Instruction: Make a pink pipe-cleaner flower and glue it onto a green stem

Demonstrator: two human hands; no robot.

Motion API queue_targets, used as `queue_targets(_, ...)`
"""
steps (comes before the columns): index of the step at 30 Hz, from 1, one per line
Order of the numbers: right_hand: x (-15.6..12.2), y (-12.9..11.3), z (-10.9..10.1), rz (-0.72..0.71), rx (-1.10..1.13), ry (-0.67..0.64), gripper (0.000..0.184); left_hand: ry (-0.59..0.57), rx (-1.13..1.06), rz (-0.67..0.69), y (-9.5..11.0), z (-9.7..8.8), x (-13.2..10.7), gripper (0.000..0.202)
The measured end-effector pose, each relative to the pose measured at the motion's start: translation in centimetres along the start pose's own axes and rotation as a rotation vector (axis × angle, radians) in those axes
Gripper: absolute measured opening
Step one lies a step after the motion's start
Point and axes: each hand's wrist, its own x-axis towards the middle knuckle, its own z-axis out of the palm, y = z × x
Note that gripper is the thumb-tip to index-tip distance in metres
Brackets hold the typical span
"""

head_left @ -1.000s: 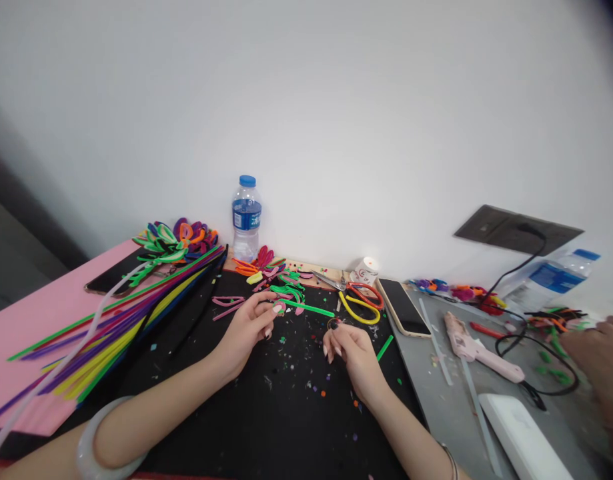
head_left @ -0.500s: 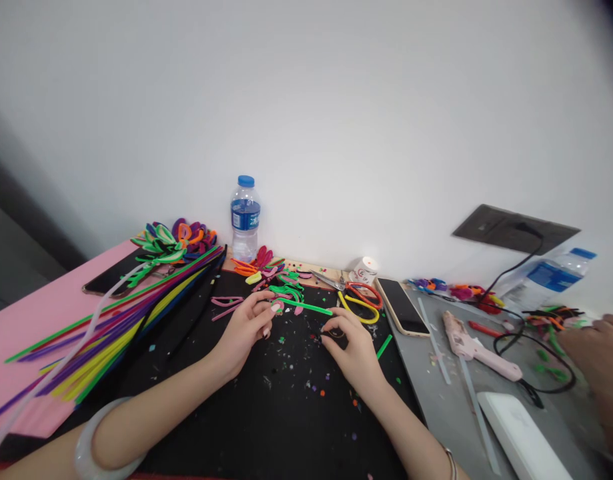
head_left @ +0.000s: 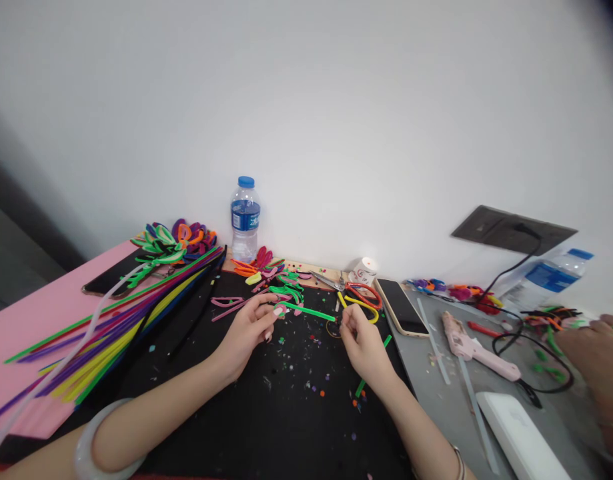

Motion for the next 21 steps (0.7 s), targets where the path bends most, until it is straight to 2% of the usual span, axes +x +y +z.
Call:
queue_targets(1,0.1,0.1,-0.2,-0.009,0.003,-0.018,0.01,-0.001,0.004,-0.003,0.0,0.0,0.0,0.034)
queue_targets(5,0.2,0.7,-0.4,-0.12,0.03,-0.098,0.048,0.005,0.016,-0.009,0.1,0.2,-0.1,0.037)
queue_targets(7,0.1,1.0,-0.1,-0.138,0.101,-0.111,0.058,0.009,0.018,-0.009,0.1,0.3,-0.1,0.037)
queue_targets(11,-0.1,1.1,0.4,0.058,0.343,-0.096,0.053,0.014,0.006,-0.008,0.1,0.3,-0.1,0.038)
queue_targets(14,-0.3,0.7,0.6,0.206,0.377,-0.05,0.045,0.018,-0.005,-0.005,0.1,0.3,-0.1,0.038)
queue_targets(21,-1.0,0.0,1.0,0.259,0.346,-0.018,0.032,-0.011,-0.013,-0.001,0.0,0.1,0.1,0.032)
